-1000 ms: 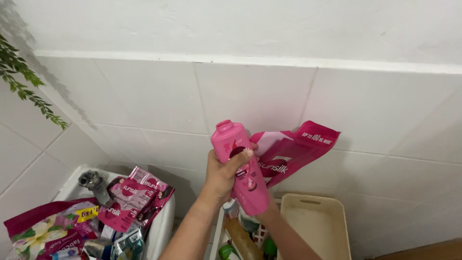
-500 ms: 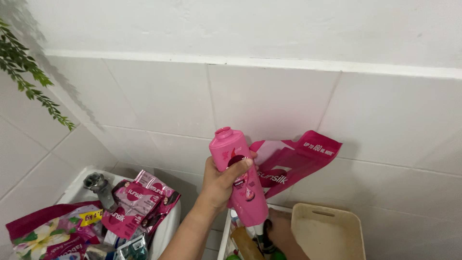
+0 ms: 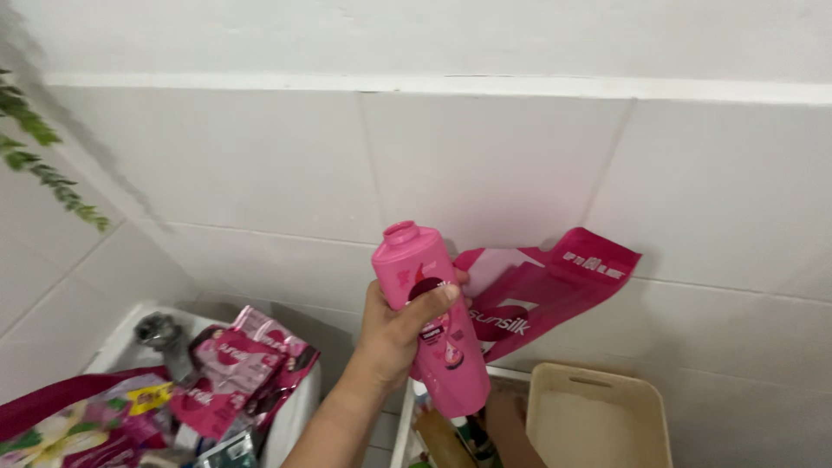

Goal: The person refills a pink shampoo bottle and a white bottle using a pink refill pouch. They open the bottles, pour the liquid from the pouch into each container, and then close the lids. The person handles the bottles and pouch directly by hand.

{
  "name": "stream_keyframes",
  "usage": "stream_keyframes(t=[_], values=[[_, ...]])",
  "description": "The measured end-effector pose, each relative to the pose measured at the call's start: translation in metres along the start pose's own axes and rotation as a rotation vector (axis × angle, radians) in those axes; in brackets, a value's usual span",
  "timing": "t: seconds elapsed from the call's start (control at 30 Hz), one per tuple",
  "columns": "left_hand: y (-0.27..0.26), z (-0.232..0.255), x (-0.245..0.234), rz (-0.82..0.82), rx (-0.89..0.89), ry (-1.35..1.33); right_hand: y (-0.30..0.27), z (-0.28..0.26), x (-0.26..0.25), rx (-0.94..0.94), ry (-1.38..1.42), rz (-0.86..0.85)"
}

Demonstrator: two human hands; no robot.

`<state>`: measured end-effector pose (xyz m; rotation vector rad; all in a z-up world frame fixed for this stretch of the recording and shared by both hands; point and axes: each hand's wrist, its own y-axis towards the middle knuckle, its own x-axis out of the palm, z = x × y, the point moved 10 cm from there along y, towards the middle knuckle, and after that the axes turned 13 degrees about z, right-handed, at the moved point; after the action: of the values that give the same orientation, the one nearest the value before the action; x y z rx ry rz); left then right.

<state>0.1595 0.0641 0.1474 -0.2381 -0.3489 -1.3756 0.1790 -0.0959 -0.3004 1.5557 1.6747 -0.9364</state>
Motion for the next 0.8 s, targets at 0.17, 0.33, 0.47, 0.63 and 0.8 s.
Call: stream_keyframes(t=[0.17, 0.33, 0.47, 0.63, 0.8], values=[[0.002, -0.006, 0.019, 0.008, -0.027, -0.027, 0.023, 0.007, -0.015, 0.032, 0.085, 0.049], [-0.001, -0.013, 0.022, -0.006, 0.016, -0.051, 0.019, 0.000, -0.001, 0.044, 0.189, 0.071], [-0.007, -0.022, 0.019, 0.015, 0.014, -0.022, 0.021, -0.016, -0.011, 0.043, 0.283, 0.082], [-0.016, -0.031, 0.001, 0.071, -0.011, -0.024, 0.018, -0.044, -0.026, -0.026, 0.545, -0.084], [-0.026, -0.033, -0.011, 0.103, -0.044, -0.016, -0.057, 0.033, -0.208, -0.220, 0.156, 0.863]])
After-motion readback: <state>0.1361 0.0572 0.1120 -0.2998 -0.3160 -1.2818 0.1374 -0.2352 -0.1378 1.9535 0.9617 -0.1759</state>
